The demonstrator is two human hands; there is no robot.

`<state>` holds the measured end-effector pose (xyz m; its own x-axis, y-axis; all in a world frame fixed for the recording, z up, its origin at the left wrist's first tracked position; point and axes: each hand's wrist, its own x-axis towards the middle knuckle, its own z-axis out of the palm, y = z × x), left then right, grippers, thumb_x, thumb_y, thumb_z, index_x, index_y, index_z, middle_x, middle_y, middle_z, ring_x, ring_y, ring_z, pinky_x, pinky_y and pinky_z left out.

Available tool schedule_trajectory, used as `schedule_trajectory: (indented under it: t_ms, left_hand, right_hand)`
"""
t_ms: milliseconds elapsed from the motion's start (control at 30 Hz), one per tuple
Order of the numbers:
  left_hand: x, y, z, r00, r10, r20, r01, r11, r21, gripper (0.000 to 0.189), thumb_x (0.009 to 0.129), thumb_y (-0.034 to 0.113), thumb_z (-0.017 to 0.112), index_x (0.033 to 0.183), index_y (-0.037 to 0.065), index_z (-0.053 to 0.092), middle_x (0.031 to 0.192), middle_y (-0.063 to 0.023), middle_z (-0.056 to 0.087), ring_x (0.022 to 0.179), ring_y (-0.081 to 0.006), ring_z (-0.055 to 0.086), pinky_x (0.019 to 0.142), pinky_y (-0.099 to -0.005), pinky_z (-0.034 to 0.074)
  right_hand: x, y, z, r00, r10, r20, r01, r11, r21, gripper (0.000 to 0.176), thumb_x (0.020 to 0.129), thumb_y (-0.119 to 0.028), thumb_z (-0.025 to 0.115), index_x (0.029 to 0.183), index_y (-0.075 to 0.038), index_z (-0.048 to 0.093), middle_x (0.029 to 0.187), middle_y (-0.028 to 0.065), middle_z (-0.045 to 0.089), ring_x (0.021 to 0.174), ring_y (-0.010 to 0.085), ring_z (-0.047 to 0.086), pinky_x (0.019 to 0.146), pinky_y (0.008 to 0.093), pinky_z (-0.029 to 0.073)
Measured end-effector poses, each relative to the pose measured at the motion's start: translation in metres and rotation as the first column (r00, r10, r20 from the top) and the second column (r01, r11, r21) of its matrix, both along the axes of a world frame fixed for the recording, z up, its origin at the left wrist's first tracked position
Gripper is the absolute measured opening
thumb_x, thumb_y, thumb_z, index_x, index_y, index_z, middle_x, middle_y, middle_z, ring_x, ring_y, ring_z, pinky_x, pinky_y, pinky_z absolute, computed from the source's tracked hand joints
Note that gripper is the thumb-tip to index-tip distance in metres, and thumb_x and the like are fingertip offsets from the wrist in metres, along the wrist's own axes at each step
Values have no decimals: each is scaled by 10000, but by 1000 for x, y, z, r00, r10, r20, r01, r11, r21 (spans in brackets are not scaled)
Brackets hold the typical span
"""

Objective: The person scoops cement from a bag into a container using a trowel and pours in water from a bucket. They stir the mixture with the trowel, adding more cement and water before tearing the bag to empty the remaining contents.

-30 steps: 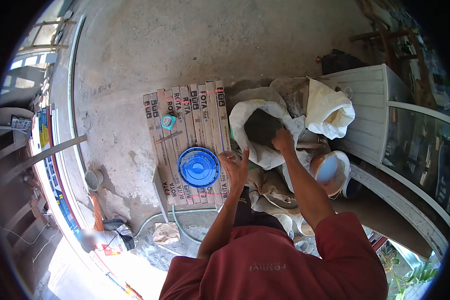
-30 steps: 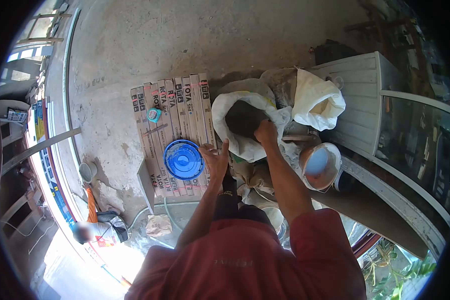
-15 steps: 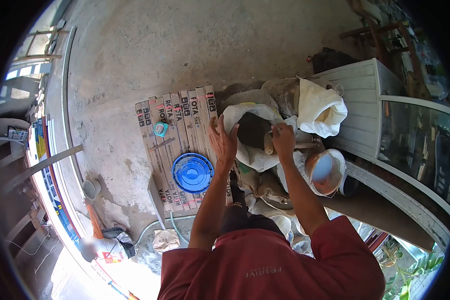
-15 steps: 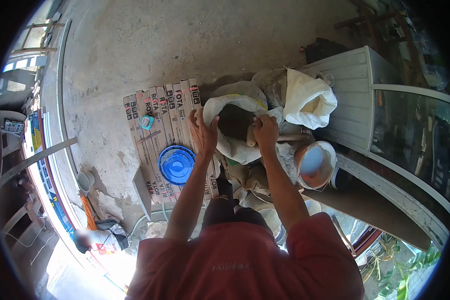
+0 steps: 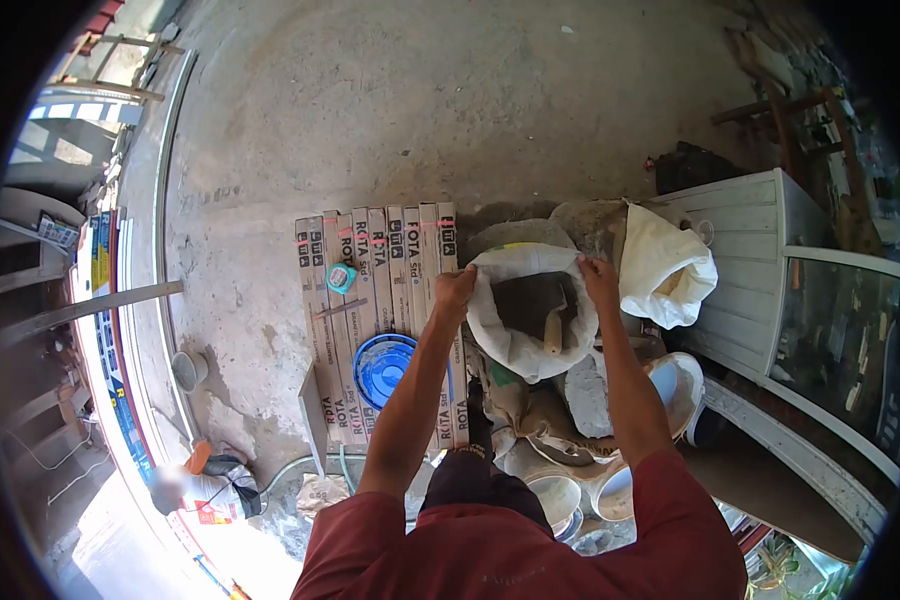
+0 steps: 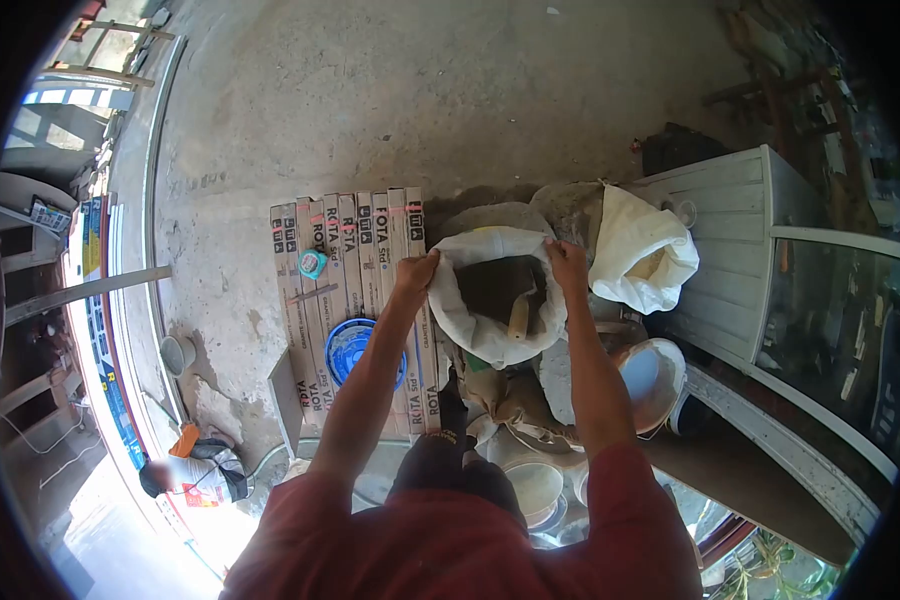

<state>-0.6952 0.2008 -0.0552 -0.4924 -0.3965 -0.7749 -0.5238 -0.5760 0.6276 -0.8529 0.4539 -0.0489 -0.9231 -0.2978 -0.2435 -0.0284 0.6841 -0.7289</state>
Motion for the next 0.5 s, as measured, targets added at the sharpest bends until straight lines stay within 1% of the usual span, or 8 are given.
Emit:
schedule_trajectory:
  t_ms: [33, 133, 167, 200, 333, 400, 433, 500]
  left_hand:
    - [-2, -14, -4, 1000, 9, -8, -10, 1000, -13, 215, 927, 164, 512, 873, -11, 625, 804, -111, 663, 633, -204, 621, 586, -369, 498]
    - [1, -42, -35, 996, -84, 3, 67, 818, 571, 216, 915, 171, 507, 891, -12, 618, 702, -63, 640, 531, -172, 582, 497, -296, 497]
    - [8, -50, -69, 996, -86, 4, 69, 821, 566, 216, 915, 171, 507, 891, -12, 618, 702, -63, 640, 531, -172, 582, 497, -296, 497]
    - [17, -61, -108, 980, -179, -92, 196, 756, 624, 201, 912, 120, 490, 963, -48, 587, 822, -132, 643, 668, -205, 622, 598, -329, 535]
    - [5, -46, -35, 955, -237, -177, 295, 786, 542, 221, 916, 83, 455, 1008, -91, 555, 958, -195, 639, 793, -236, 661, 684, -345, 575]
    - [9, -32, -36, 996, -26, -82, 66, 844, 533, 321, 953, 202, 430, 1036, -86, 542, 955, -165, 637, 780, -227, 648, 705, -349, 565]
    - [20, -34, -61, 984, 51, -172, 47, 850, 524, 453, 924, 355, 494, 1081, -68, 522, 945, -144, 634, 795, -226, 628, 741, -346, 528]
    - [39, -29, 0, 995, 22, -102, -21, 1000, 8, 530, 867, 483, 557, 1002, -29, 545, 837, -139, 611, 784, -241, 613, 727, -332, 504]
  right_hand:
    - [-12, 1, -10, 996, 8, 83, -8, 1000, -2, 366, 863, -338, 610, 743, 6, 575, 557, 11, 475, 536, 119, 354, 492, 321, 307]
    - [-43, -8, -7, 863, -36, 504, 120, 984, -134, 280, 815, -288, 671, 852, -10, 655, 727, 24, 620, 632, 142, 543, 596, 297, 427]
    - [-49, -10, -3, 665, -34, 746, 316, 918, -240, 277, 796, -275, 692, 892, -16, 671, 797, 42, 657, 693, 159, 603, 652, 292, 465]
    - [-57, -8, -21, 668, 1, 744, 322, 901, -291, 264, 771, -252, 713, 911, -31, 677, 877, 65, 672, 783, 185, 635, 748, 305, 482]
    - [-69, -14, -53, 594, -75, 801, 400, 892, -213, 251, 782, -260, 705, 888, -35, 675, 882, 60, 674, 802, 191, 631, 760, 301, 472]
    - [-66, -2, -82, 928, -150, 341, 147, 988, 35, 309, 816, -300, 676, 925, -12, 647, 905, 91, 677, 829, 219, 637, 765, 321, 476]
    - [-48, 0, -57, 922, -172, 346, 164, 985, 53, 309, 816, -300, 676, 925, -12, 647, 905, 91, 677, 829, 219, 637, 765, 321, 476]
    - [-7, -13, 26, 972, -226, -66, 229, 972, 44, 441, 862, -411, 582, 1005, 5, 613, 856, 199, 649, 794, 287, 635, 732, 339, 469]
